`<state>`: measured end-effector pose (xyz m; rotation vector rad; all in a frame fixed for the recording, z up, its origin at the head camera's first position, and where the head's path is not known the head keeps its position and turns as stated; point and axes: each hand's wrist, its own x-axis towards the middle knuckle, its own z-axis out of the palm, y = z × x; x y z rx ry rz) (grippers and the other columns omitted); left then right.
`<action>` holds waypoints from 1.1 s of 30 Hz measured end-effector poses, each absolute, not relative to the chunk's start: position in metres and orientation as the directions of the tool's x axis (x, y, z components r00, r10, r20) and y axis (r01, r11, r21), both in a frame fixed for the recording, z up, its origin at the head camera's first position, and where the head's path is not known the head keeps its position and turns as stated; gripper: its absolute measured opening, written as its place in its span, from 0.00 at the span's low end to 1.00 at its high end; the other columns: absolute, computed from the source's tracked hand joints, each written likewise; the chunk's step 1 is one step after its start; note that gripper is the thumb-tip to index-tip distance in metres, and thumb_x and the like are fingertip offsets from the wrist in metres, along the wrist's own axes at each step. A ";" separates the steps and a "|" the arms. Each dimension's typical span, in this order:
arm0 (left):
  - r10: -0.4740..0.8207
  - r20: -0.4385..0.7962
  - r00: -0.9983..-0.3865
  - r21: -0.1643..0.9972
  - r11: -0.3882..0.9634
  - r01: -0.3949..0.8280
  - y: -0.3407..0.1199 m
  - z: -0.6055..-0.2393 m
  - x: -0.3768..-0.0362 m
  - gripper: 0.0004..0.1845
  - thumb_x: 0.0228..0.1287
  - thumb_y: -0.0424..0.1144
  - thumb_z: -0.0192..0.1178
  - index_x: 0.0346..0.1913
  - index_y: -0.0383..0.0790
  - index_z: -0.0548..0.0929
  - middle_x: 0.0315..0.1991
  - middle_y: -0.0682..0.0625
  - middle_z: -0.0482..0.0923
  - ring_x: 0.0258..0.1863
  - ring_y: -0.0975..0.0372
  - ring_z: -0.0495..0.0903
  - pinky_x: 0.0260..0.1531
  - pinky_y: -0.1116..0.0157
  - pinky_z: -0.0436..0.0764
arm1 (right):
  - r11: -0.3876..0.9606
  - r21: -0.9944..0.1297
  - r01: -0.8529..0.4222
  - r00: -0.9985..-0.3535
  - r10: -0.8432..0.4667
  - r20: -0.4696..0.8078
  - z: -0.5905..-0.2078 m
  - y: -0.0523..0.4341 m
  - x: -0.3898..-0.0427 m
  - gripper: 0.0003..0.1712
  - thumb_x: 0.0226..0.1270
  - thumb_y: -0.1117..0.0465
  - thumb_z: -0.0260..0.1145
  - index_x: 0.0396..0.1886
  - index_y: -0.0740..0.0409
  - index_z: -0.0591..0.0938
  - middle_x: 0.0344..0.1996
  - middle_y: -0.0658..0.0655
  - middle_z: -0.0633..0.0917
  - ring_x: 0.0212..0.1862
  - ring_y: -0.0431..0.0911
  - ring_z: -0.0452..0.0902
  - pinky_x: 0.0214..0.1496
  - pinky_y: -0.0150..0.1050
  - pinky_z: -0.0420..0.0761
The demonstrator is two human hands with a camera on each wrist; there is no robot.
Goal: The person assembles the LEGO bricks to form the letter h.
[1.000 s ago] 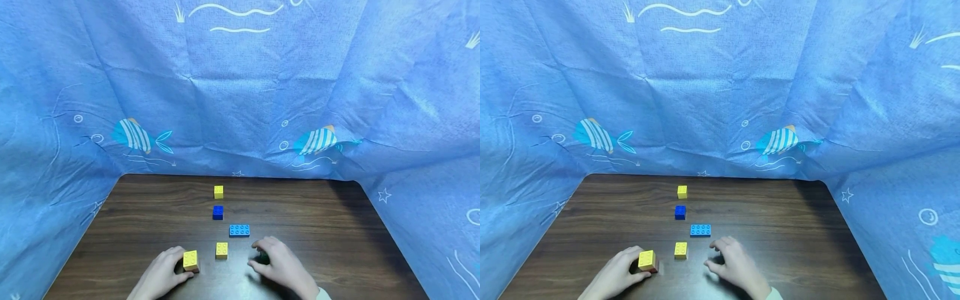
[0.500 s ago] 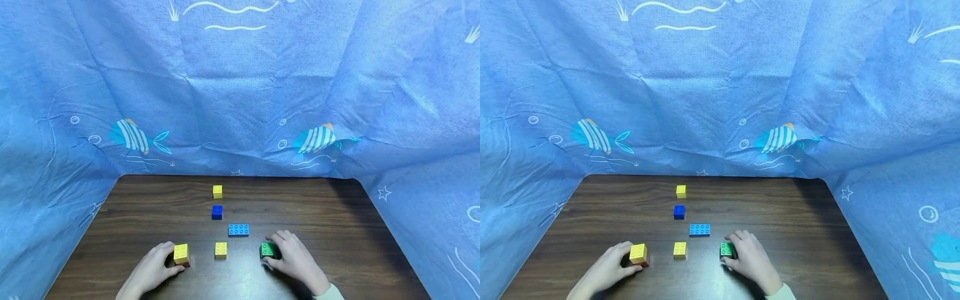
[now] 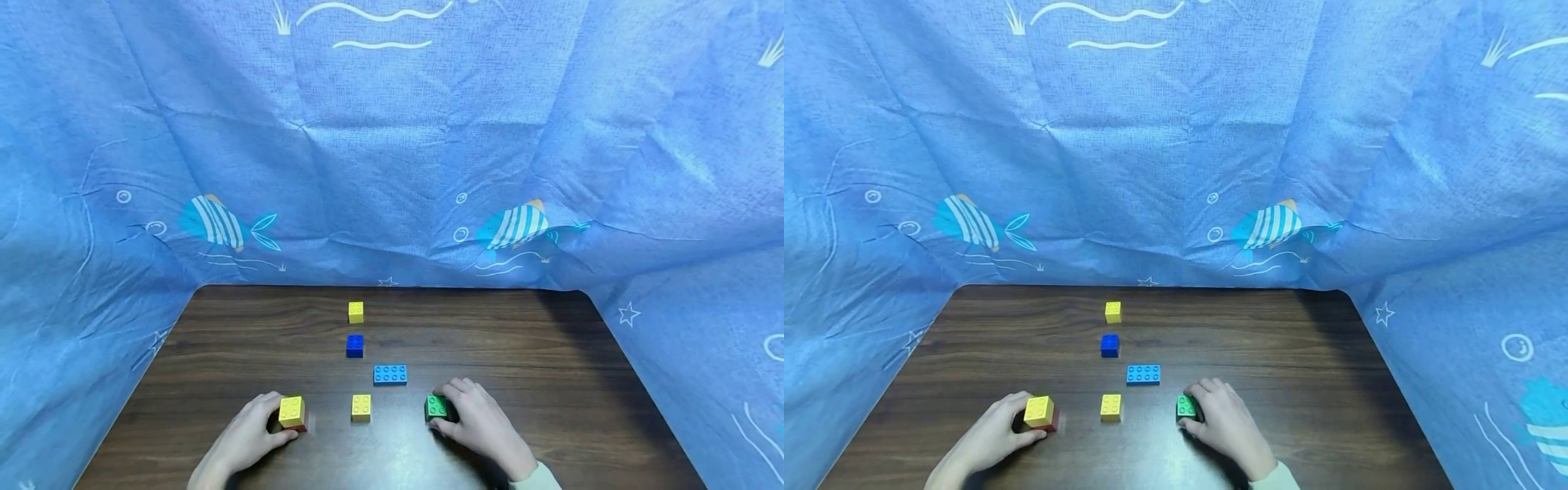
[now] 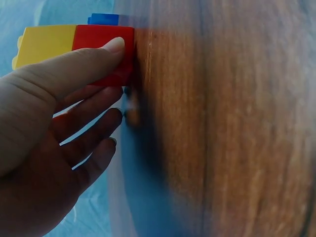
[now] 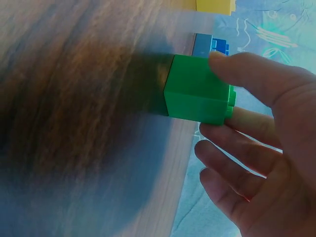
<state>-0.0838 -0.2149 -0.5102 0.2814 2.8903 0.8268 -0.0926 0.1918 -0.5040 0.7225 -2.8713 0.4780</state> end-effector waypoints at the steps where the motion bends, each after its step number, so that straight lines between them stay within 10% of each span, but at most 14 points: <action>1: 0.208 -0.062 -0.976 0.531 0.835 0.144 -0.214 -0.511 -0.083 0.18 0.49 0.45 0.80 0.42 0.52 0.83 0.43 0.58 0.82 0.50 0.56 0.80 0.52 0.49 0.79 | 0.833 -0.268 -0.484 -0.873 -0.439 0.213 -0.504 0.192 -0.093 0.22 0.51 0.47 0.81 0.44 0.50 0.86 0.37 0.43 0.84 0.38 0.36 0.74 0.40 0.38 0.77; 14: 0.220 0.035 -0.975 0.560 0.803 0.201 -0.205 -0.485 -0.080 0.52 0.46 0.53 0.81 0.74 0.44 0.67 0.62 0.44 0.76 0.61 0.47 0.76 0.56 0.40 0.76 | 0.825 -0.298 -0.481 -0.877 -0.449 0.173 -0.503 0.191 -0.094 0.20 0.55 0.50 0.79 0.45 0.51 0.86 0.39 0.43 0.84 0.40 0.37 0.76 0.41 0.40 0.78; 25: 0.322 0.383 -0.866 0.435 0.764 0.477 -0.151 -0.451 -0.079 0.52 0.39 0.54 0.83 0.72 0.51 0.72 0.62 0.51 0.77 0.59 0.54 0.78 0.58 0.46 0.77 | 0.829 -0.290 -0.479 -0.878 -0.448 0.171 -0.503 0.191 -0.092 0.20 0.55 0.49 0.80 0.45 0.51 0.86 0.39 0.44 0.84 0.39 0.36 0.75 0.41 0.39 0.78; 33: 0.385 0.230 -0.894 0.396 0.802 0.447 -0.108 -0.465 -0.078 0.40 0.45 0.50 0.81 0.64 0.48 0.79 0.56 0.53 0.79 0.53 0.58 0.80 0.50 0.52 0.81 | 0.826 -0.281 -0.488 -0.873 -0.453 0.182 -0.503 0.191 -0.094 0.20 0.54 0.49 0.80 0.44 0.51 0.86 0.39 0.43 0.84 0.40 0.37 0.76 0.41 0.39 0.78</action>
